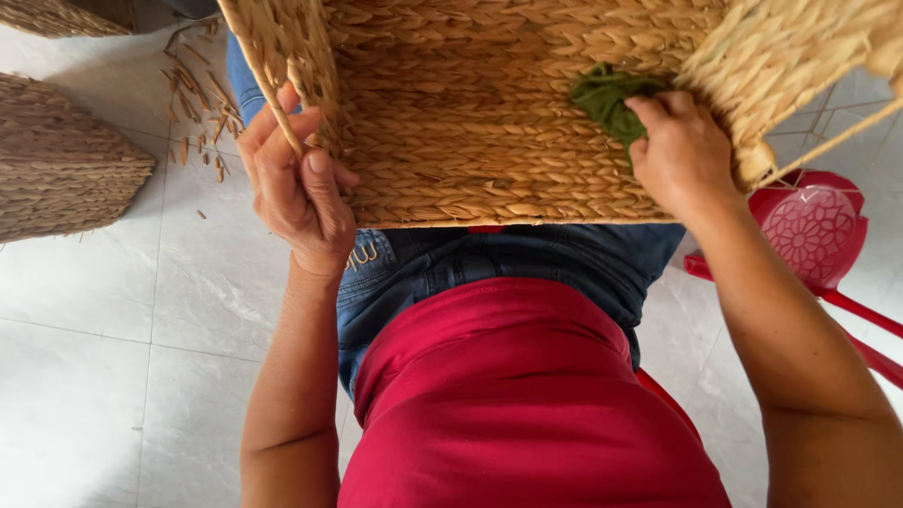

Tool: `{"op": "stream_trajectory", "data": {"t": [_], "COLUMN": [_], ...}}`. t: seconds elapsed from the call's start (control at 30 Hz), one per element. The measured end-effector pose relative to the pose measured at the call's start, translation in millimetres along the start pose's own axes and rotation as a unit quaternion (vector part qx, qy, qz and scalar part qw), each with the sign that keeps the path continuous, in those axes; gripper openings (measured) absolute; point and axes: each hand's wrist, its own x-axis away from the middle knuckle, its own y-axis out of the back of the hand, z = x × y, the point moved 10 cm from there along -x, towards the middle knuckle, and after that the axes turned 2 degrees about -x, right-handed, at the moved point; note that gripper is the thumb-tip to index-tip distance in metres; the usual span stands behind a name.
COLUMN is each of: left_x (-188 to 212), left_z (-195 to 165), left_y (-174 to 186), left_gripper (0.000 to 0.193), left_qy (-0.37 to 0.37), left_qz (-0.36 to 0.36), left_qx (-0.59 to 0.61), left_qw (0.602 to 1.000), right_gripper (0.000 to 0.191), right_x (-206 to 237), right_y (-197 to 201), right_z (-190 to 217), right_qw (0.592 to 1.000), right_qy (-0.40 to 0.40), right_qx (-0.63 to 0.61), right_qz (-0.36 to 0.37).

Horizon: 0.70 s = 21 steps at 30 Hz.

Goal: The person wipes the exterior and interior surfaces of a woven basket using a green cloth. They then use scissors to trim loose strands and fibers from the basket's edges and interior.

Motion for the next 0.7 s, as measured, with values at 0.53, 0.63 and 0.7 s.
{"op": "stream_trajectory", "data": {"t": [0.53,0.63,0.7], "left_x": [0.1,0.2,-0.9], "left_z": [-8.4,-10.5,-13.6], "left_y": [3.7,3.9,5.2], "left_gripper": [0.03,0.033,0.033], "left_qy": [-0.055,-0.044,-0.038], "left_qz": [-0.015,-0.007,-0.004], "left_qx": [-0.068,-0.056,-0.06], "left_qw": [0.996,0.997,0.997], "right_gripper": [0.048,0.043,0.042], "right_x": [-25.9,-13.5,-5.6], "right_y": [16.1,25.1,23.2], "right_z": [266.1,222.9,168.1], "right_qw": [0.932,0.945,0.97], "right_qy": [0.194,0.198,0.147], "right_qx": [-0.3,-0.253,-0.193], "right_qz": [-0.063,-0.065,0.005]}}
